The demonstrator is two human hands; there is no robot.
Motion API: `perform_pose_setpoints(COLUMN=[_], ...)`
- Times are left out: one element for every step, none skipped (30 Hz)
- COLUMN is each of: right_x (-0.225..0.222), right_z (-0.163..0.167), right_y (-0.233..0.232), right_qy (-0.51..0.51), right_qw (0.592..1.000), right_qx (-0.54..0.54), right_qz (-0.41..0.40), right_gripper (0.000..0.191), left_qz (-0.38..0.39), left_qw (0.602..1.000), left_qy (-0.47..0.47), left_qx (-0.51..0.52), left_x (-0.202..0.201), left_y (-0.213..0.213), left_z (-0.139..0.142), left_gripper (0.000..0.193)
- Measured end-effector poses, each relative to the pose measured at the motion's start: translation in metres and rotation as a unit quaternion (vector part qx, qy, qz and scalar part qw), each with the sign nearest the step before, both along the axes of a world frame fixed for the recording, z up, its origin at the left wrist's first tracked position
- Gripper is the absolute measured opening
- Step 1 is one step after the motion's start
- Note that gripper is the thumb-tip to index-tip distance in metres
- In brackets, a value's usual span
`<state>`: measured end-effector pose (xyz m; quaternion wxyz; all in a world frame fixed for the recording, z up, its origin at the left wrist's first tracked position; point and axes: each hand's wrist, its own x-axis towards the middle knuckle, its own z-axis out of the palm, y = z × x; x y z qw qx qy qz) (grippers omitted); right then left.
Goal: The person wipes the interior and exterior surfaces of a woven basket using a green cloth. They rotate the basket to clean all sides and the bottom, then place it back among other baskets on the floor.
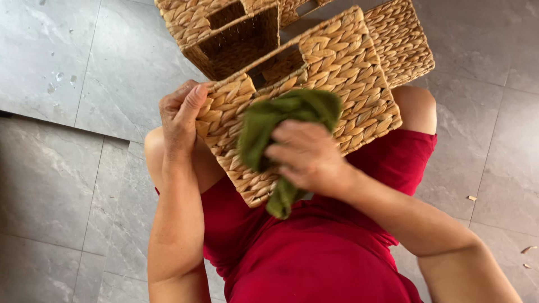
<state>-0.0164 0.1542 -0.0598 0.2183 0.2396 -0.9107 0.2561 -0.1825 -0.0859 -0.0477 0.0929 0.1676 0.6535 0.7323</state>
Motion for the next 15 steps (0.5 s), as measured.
perform_pose_setpoints(right_x=[0.002,0.003,0.003,0.001,-0.001,-0.002,-0.002,-0.002,-0.001,0.001,0.002,0.003,0.005,0.005,0.005], right_z=[0.0,0.003,0.008,0.017,0.023,0.027,0.029,0.029,0.027,0.021,0.015,0.01,0.007,0.006,0.009], right_y=[0.022,0.042,0.063,0.085,0.099,0.106,0.109,0.108,0.104,0.093,0.077,0.061,0.045,0.028,0.009], right_qy=[0.015,-0.014,-0.044,-0.041,-0.035,-0.039,-0.046,-0.055,-0.032,-0.008,0.02,0.007,-0.007,-0.015,-0.023], right_qw=[0.999,0.997,0.991,0.984,0.975,0.972,0.968,0.963,0.962,0.957,0.949,0.955,0.961,0.975,0.984], right_qx=[0.012,0.022,0.032,0.039,0.046,0.03,0.014,-0.003,0.05,0.102,0.154,0.136,0.119,0.06,0.001], right_qz=[-0.031,-0.075,-0.12,-0.168,-0.214,-0.231,-0.247,-0.262,-0.268,-0.273,-0.276,-0.263,-0.251,-0.212,-0.174], right_gripper=[0.042,0.039,0.036,0.033,0.03,0.028,0.026,0.025,0.03,0.035,0.041,0.04,0.04,0.037,0.035], left_qz=[0.0,0.0,-0.005,-0.011,-0.015,-0.013,-0.009,-0.004,-0.007,-0.01,-0.013,-0.009,-0.007,-0.007,-0.008], left_qw=[1.0,1.0,1.0,1.0,1.0,1.0,1.0,0.999,1.0,1.0,1.0,1.0,0.999,0.999,0.999], left_qy=[0.007,0.012,0.007,0.003,0.001,0.015,0.027,0.037,0.024,0.013,0.004,0.01,0.016,0.021,0.017], left_qx=[-0.006,-0.013,-0.005,0.003,0.012,0.005,-0.003,-0.012,-0.002,0.009,0.021,0.025,0.029,0.032,0.037], left_x=[-0.002,-0.003,-0.004,-0.004,-0.006,-0.007,-0.008,-0.008,-0.008,-0.009,-0.009,-0.01,-0.01,-0.01,-0.011], left_y=[-0.001,-0.001,-0.001,-0.001,-0.001,-0.001,0.0,0.0,0.0,0.0,0.001,0.001,0.001,0.001,0.0], left_z=[-0.003,-0.005,-0.008,-0.009,-0.011,-0.013,-0.014,-0.015,-0.016,-0.017,-0.018,-0.018,-0.019,-0.02,-0.02], left_gripper=[0.033,0.033,0.032,0.032,0.032,0.032,0.032,0.032,0.032,0.032,0.032,0.032,0.032,0.032,0.032])
